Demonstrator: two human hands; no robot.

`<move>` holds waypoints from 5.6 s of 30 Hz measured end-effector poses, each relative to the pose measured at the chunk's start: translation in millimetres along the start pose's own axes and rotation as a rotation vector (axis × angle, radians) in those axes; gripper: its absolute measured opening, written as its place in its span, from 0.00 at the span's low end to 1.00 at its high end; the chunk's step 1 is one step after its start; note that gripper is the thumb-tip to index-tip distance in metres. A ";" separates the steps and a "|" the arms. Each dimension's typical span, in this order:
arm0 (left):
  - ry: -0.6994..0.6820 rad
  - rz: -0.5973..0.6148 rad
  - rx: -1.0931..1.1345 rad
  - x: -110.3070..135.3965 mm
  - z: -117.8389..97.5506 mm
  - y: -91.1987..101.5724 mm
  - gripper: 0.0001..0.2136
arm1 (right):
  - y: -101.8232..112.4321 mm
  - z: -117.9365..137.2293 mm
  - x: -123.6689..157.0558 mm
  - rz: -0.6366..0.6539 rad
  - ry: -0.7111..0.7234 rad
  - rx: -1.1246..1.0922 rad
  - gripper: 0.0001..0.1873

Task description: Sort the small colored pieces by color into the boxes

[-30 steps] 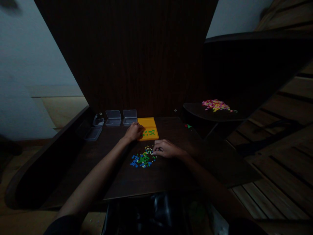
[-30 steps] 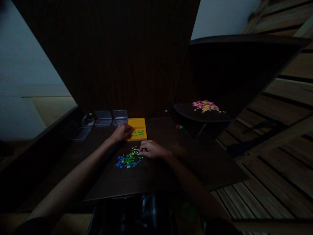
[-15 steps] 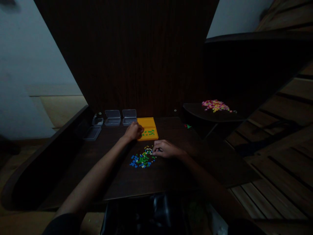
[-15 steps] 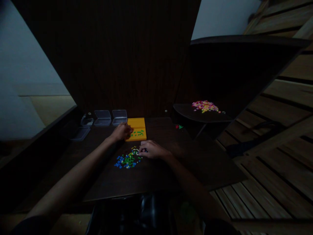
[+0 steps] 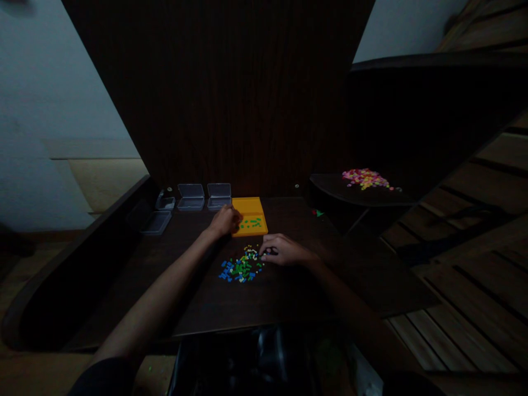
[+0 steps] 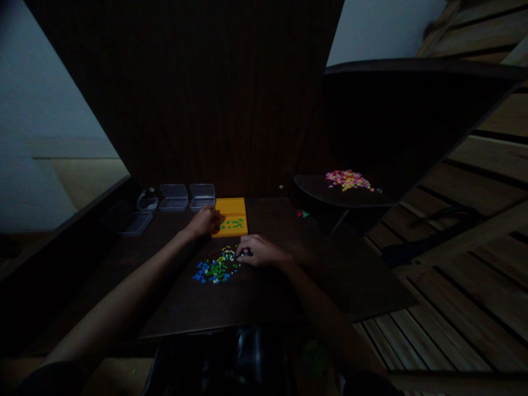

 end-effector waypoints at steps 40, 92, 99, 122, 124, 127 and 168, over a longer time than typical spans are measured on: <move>-0.351 0.122 0.315 57.9 -66.5 30.2 0.06 | -0.1 -5.2 1.0 0.012 0.008 0.015 0.07; -0.210 -0.203 0.414 75.2 -46.0 45.1 0.07 | -3.9 -5.2 2.1 0.010 -0.030 0.042 0.06; -0.263 -0.164 0.392 87.7 -48.9 35.5 0.07 | -7.6 -8.3 0.9 0.020 -0.019 -0.010 0.06; -0.288 -0.013 0.232 92.7 -71.1 15.8 0.07 | 1.1 -5.6 1.4 -0.038 0.061 -0.032 0.07; -0.288 -0.017 0.230 91.9 -71.4 14.0 0.07 | 7.5 -7.7 2.3 -0.075 0.048 -0.037 0.08; -0.291 -0.015 0.232 91.4 -72.6 12.1 0.07 | 18.9 -13.4 3.2 -0.161 0.005 -0.049 0.08; 0.083 -0.315 0.589 84.9 -35.6 31.4 0.04 | 52.0 -22.1 -62.0 -0.111 -0.064 -0.086 0.12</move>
Point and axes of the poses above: each hand's wrist, its own x-axis away from the middle knuckle, its own y-axis out of the back of the hand, z = x × y, the point moved 5 cm from there along -x, towards the middle knuckle, and after that the axes turned 14 degrees about -x, right-handed, at the moved point
